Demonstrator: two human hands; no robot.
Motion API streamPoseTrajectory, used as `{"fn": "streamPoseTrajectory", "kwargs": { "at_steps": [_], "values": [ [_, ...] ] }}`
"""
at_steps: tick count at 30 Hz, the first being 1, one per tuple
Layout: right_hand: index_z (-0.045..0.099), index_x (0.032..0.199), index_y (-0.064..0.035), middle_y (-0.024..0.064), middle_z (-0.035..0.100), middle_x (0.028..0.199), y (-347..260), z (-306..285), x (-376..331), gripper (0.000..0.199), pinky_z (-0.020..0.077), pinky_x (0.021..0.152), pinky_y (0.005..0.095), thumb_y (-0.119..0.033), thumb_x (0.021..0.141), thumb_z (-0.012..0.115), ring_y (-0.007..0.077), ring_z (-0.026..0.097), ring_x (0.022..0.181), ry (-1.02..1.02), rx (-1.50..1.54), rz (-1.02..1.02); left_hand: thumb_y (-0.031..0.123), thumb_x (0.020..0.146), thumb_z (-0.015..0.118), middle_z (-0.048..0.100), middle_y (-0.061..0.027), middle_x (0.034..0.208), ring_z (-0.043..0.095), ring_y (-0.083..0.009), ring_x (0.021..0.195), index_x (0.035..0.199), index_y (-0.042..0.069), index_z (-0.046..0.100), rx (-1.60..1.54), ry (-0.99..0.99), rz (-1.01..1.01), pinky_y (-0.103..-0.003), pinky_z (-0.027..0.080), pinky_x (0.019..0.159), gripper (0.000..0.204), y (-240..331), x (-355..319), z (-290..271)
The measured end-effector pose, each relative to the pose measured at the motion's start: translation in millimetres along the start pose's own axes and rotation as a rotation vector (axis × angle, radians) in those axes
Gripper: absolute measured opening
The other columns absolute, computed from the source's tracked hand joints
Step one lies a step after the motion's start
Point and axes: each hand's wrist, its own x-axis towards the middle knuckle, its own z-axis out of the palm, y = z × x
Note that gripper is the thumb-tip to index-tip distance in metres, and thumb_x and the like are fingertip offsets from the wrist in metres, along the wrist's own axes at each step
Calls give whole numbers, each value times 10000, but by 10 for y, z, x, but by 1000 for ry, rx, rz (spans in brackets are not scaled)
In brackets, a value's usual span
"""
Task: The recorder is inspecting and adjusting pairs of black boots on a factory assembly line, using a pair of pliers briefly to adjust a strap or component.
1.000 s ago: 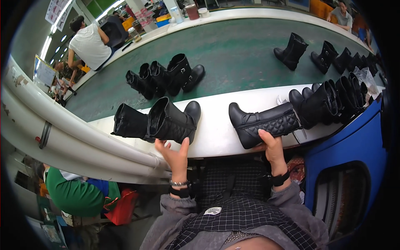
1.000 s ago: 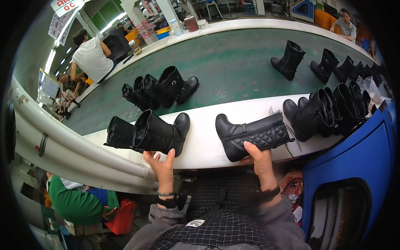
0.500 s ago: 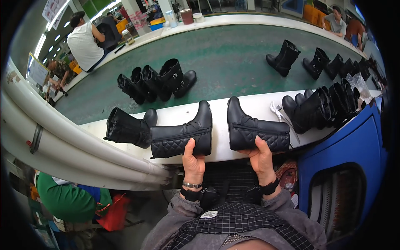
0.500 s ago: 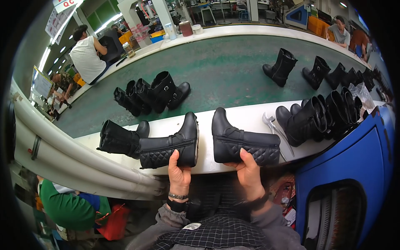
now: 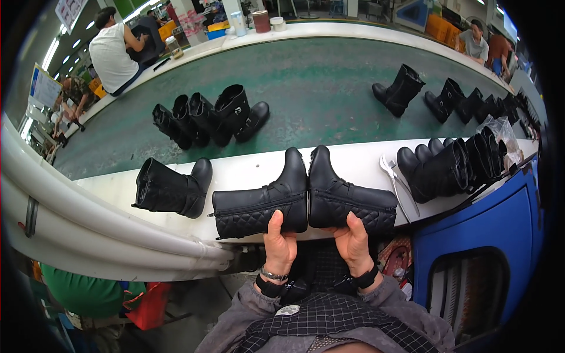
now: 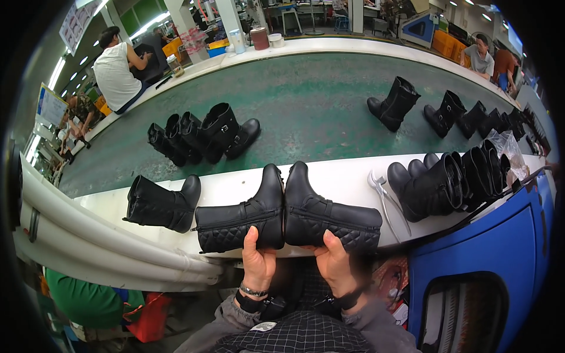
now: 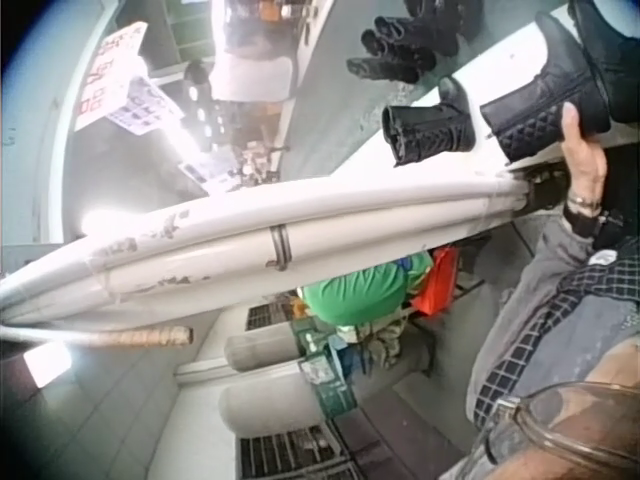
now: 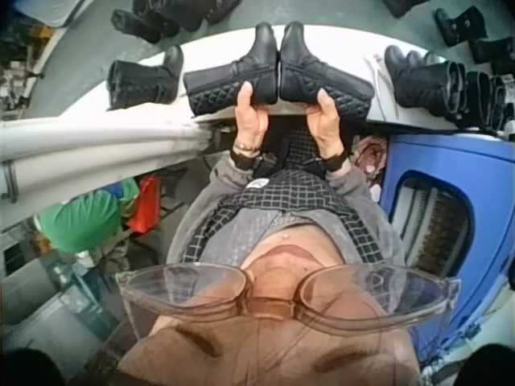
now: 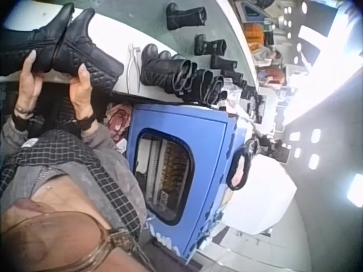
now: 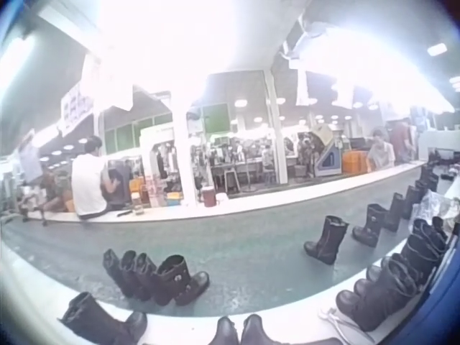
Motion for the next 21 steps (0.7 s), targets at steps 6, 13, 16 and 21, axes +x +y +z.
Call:
{"fn": "streamPoseTrajectory", "kwargs": {
  "at_steps": [6, 13, 16, 21],
  "values": [
    [519, 1316, -33, 130, 620, 1236, -28, -48, 21, 437, 516, 927, 469, -226, 925, 544, 292, 609, 1125, -5, 48, 24, 258, 905, 655, 654, -56, 1164, 639, -198, 1053, 1190, 65, 610, 26, 18, 26, -363, 528, 924, 348, -47, -1, 4],
    [591, 1237, 19, 142, 632, 1233, -40, -34, 33, 433, 491, 970, 487, -299, 953, 511, 301, 600, 1150, -15, 13, -9, 167, 904, 663, 621, -59, 1208, 617, -205, 1100, 1270, 73, 555, 4, -25, 21, -378, 519, 966, 393, -60, 17, -53],
    [598, 1234, 7, 140, 624, 1246, -23, -92, 43, 410, 474, 995, 481, -269, 937, 541, 293, 593, 1161, -2, 25, -18, 151, 896, 670, 601, -57, 1233, 605, -204, 1111, 1280, 73, 547, 9, -22, 39, -380, 507, 980, 411, -97, 25, -63],
    [533, 1296, 5, 128, 578, 1287, 54, -289, -26, 434, 422, 1042, 417, -126, 886, 588, 266, 547, 1193, 49, -272, -218, 113, 864, 689, 573, -79, 1266, 554, -231, 1173, 1332, 17, 490, 246, -62, 333, -361, 419, 1037, 518, -289, -40, -121]
  ]
}}
